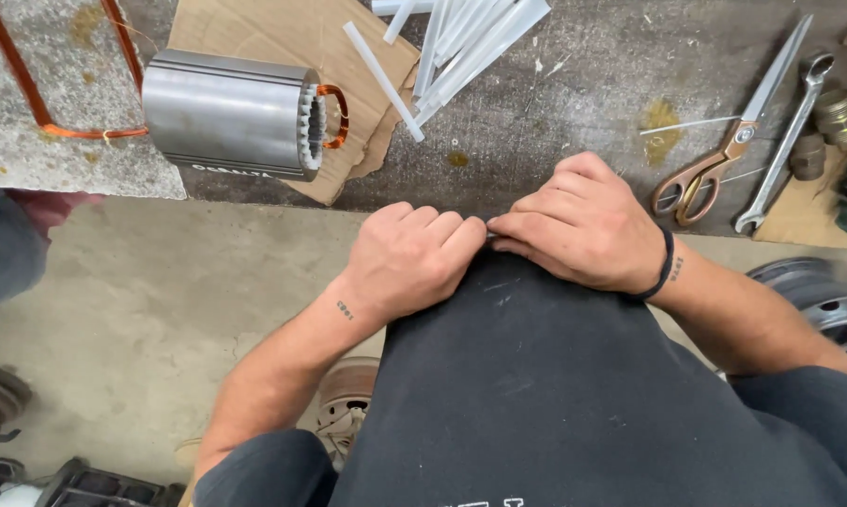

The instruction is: Assembling a motor stator by preparing insulation strips and inserting copper wire coils into the core slots.

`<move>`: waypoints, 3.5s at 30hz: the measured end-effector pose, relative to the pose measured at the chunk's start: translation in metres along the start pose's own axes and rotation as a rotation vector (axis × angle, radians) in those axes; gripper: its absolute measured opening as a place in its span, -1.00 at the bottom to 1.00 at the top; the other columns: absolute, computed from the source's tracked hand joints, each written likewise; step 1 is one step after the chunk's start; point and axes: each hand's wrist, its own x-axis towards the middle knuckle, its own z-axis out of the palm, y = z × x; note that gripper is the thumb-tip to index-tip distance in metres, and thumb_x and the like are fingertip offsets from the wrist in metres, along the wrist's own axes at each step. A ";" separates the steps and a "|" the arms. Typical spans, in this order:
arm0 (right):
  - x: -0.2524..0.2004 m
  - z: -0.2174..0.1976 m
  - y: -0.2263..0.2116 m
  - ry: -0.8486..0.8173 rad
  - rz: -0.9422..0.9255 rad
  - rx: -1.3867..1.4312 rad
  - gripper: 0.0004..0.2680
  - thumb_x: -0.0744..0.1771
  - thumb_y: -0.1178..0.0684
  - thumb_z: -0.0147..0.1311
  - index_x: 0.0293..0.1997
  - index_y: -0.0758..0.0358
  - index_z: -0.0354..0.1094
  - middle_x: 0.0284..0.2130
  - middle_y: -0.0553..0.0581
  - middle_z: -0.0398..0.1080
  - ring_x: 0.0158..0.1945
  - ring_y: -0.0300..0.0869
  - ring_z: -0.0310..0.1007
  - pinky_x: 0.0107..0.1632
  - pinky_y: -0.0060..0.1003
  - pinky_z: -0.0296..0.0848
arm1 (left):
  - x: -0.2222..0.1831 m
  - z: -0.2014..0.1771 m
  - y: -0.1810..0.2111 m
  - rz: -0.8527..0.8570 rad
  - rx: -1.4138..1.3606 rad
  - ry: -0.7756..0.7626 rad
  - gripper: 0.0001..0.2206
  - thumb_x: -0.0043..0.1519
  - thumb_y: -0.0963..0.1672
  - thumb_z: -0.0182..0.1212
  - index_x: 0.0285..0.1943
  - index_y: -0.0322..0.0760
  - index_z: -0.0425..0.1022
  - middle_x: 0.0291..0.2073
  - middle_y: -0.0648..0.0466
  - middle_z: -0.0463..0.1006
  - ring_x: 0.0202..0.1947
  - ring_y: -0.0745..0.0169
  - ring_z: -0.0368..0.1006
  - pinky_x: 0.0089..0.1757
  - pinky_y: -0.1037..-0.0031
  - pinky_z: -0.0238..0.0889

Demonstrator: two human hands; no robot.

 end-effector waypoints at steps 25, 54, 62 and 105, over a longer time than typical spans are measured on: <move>-0.056 -0.035 -0.009 0.024 0.104 0.132 -0.90 0.38 0.05 0.09 -0.21 0.16 0.54 -0.37 0.02 0.47 -0.37 -0.20 0.43 -0.14 -0.23 0.33 | -0.021 -0.031 -0.027 0.318 -0.302 -0.156 -0.66 0.43 -0.13 0.02 -0.48 -0.07 0.18 -0.63 0.19 0.15 -0.62 0.21 0.09 -0.49 0.40 -0.06; -0.010 -0.009 0.005 -0.009 0.367 0.176 -0.89 0.41 0.06 0.15 -0.17 0.29 0.46 -0.28 0.16 0.46 -0.24 0.10 0.47 -0.18 -0.06 0.44 | 0.018 0.005 -0.009 -0.530 -1.031 0.060 -0.86 0.23 -0.17 0.42 -0.07 -0.11 0.65 -0.35 0.14 0.66 -0.31 0.25 0.65 -0.22 0.48 0.54; -0.018 -0.003 -0.006 0.106 0.323 -0.150 -0.89 0.41 -0.05 0.31 -0.13 0.11 0.59 -0.26 -0.01 0.57 -0.28 -0.14 0.46 -0.05 -0.21 0.28 | 0.018 0.010 0.000 -0.435 -0.790 -0.030 -0.86 0.33 -0.16 0.30 0.03 -0.26 0.55 -0.12 0.09 0.68 -0.15 0.30 0.64 -0.07 0.52 0.49; -0.027 -0.019 -0.027 0.101 0.235 0.039 -0.93 0.36 0.08 0.27 -0.21 0.22 0.58 -0.35 0.05 0.54 -0.31 -0.12 0.40 -0.13 -0.22 0.36 | -0.010 -0.012 0.011 -0.087 -0.506 0.284 -0.88 0.32 -0.31 0.10 -0.23 -0.46 0.56 -0.38 -0.04 0.64 -0.43 0.08 0.60 -0.38 0.39 0.48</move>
